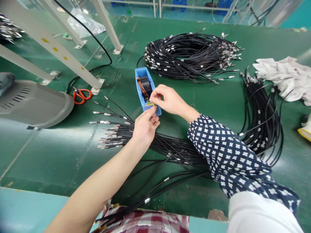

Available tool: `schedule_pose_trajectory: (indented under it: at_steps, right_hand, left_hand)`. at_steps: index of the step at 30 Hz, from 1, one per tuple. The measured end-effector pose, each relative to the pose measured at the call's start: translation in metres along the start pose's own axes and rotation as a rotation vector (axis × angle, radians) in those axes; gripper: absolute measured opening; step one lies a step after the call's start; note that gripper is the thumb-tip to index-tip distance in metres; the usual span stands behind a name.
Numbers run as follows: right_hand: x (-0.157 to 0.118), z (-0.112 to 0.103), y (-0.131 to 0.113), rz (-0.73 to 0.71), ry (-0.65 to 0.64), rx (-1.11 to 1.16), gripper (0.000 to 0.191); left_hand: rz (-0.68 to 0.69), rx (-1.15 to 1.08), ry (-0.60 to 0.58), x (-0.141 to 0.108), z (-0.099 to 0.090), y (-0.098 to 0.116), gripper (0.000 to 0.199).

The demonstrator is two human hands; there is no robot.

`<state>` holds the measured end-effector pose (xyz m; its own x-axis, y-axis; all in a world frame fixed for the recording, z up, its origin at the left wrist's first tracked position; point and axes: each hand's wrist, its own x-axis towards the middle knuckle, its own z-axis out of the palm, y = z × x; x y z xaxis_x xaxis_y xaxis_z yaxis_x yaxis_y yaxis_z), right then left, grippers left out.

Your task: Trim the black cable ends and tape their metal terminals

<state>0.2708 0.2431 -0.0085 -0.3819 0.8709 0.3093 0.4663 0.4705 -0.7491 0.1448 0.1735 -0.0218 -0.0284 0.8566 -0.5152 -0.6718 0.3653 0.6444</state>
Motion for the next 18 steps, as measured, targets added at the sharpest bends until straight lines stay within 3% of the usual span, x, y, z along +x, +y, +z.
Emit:
schedule_pose_trajectory:
  at_steps: [6,13,18]
  right_hand:
    - [-0.001,0.0,-0.007,0.02,0.008,-0.072,0.008]
    - [-0.004,0.0,-0.026,0.032,0.005,-0.416,0.008]
    - [-0.003,0.001,-0.025,0.028,0.024,-0.514,0.007]
  left_hand:
    - [-0.001,-0.031,0.013,0.001,0.002,-0.002,0.028]
    - [-0.002,-0.03,0.062,0.001,0.007,-0.002,0.025]
    - [-0.006,-0.031,0.098,0.003,0.01,0.0,0.021]
